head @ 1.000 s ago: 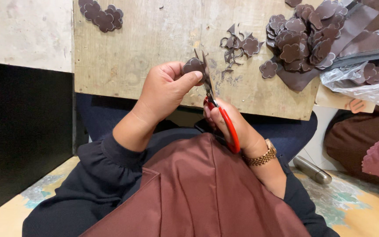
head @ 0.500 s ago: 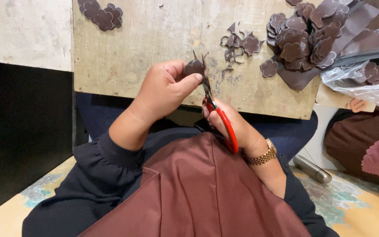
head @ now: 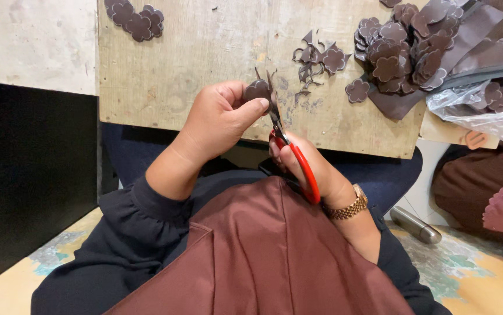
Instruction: The person uses red-handled scissors to trim the edges of dark brown flower-shaped pieces. They hold each piece in the left hand and cut with the right hand, placing finished pieces on a wooden board. A second person is visible nearby using a phone.
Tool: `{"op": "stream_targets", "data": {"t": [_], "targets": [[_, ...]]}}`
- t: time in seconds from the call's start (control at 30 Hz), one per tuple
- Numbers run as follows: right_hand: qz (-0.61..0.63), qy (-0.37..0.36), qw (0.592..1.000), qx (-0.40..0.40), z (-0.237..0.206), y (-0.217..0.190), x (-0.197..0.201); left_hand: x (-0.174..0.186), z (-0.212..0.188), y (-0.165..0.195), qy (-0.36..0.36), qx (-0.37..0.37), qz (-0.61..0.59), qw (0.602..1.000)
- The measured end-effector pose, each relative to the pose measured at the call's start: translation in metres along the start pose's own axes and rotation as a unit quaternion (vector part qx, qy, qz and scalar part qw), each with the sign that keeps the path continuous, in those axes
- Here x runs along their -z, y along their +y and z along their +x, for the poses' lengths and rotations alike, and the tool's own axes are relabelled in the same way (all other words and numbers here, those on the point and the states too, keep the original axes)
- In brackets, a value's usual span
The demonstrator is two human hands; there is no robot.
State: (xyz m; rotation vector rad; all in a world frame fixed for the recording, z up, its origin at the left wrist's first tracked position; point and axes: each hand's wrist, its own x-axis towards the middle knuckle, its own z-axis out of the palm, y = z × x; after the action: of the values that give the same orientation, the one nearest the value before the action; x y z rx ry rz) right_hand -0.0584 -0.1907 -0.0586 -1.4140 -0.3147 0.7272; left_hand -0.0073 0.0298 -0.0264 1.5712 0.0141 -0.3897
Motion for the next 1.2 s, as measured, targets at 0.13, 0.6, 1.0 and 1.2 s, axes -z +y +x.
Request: {"op": "stream_targets", "data": {"t": [0.13,0.6,1.0,1.2], "targets": [[-0.014,0.005,1.000,-0.004,0.0002,0.0000,-0.0002,0.0009,-0.0002,-0.0017,0.004,0.009,0.012,1.000],[-0.075,0.006,0.996,0.037,0.0019,0.0013,-0.0014,0.0037,-0.0010,0.0042,-0.011,0.004,0.056,0.998],[-0.037,0.011,0.999,0.001,0.0000,0.0012,-0.0010,0.0003,0.0001,-0.0015,-0.012,-0.013,-0.013,1.000],[-0.077,0.017,0.996,0.029,0.0018,0.0029,-0.0001,0.0031,0.0004,-0.0018,-0.007,0.009,0.022,1.000]]}}
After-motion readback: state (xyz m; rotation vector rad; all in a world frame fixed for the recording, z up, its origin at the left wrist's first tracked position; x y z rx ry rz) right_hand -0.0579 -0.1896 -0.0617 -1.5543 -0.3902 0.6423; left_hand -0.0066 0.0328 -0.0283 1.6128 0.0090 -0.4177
